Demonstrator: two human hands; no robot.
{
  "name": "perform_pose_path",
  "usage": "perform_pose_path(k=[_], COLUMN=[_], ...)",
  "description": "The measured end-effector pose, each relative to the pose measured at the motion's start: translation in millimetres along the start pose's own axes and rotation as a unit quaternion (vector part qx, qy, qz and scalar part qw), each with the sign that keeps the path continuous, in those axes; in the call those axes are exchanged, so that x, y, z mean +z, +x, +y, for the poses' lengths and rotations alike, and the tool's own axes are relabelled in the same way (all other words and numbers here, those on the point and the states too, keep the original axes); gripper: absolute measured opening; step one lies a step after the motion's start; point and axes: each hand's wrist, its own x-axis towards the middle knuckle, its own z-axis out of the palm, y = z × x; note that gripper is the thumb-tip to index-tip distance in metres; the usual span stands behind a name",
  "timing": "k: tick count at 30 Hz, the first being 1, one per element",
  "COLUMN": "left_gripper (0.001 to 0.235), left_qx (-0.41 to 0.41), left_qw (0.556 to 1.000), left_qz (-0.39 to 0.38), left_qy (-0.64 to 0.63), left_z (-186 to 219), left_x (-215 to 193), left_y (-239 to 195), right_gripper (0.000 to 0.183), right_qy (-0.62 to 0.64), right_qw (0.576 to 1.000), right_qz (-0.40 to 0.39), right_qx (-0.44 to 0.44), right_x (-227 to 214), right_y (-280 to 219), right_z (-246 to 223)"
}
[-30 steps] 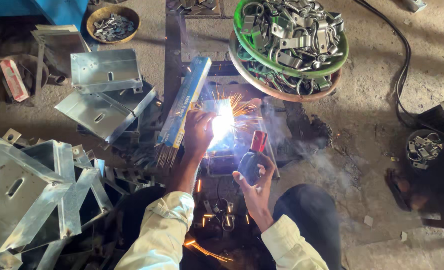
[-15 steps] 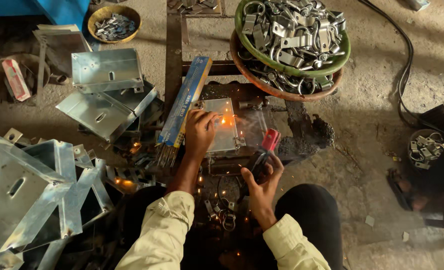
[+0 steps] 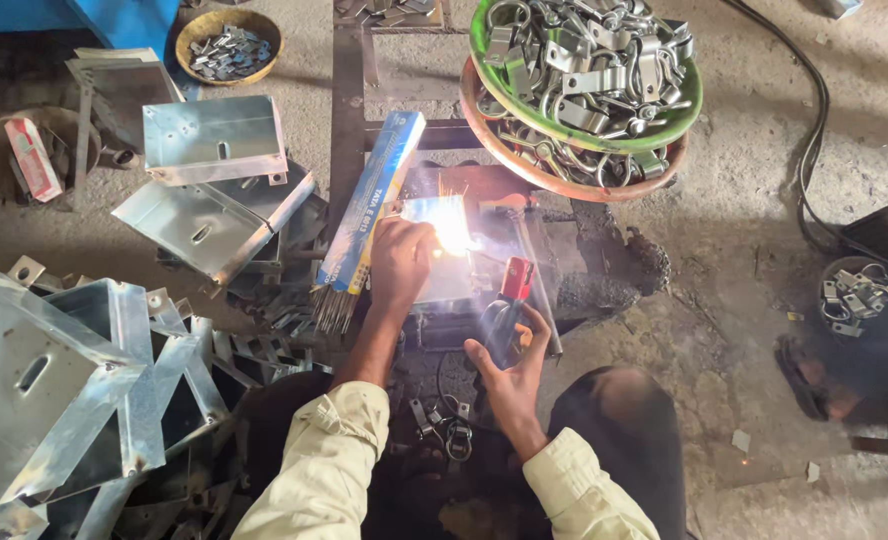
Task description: The person assembles metal components by placing a bracket onto a box, securing it with a hammer, and then spot welding the pieces together.
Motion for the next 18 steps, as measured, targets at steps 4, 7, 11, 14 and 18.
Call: perform_pose_path(k=[4, 7, 11, 14, 18], left_gripper=[0.017, 0.016, 0.013, 0.017, 0.018], left_qx=[-0.006, -0.001, -0.020, -0.012, 0.008], left_qw=[1.000, 1.000, 1.000, 1.000, 1.000], left_qz=[-0.022, -0.003, -0.013, -0.011, -0.010], left_qy=[0.014, 0.001, -0.013, -0.003, 0.007], left_z=[1.0, 2.2, 0.0, -4.4, -6.4], left_x=[-1.3, -1.3, 0.0, 0.8, 3.0], left_y=[0.2, -0.1, -2.2, -1.5, -4.8], right_gripper=[0.084, 0.086, 0.087, 0.086, 0.084], right_qy=[0.034, 0.008, 0.023, 0.019, 0.107], right_qw=[0.999, 1.000, 0.996, 1.000, 0.993], right_qz=[-0.023, -0.016, -0.016, -0.023, -0.003], right_qx=[-0.029, -0.009, 0.090, 0.009, -0.043], right_x=[-0.2, -0.3, -0.5, 1.6, -5.2], right_y=[2.1, 2.5, 0.2, 0.8, 7.2], right_z=[-1.3, -5.1, -8.8, 0.5, 3.0])
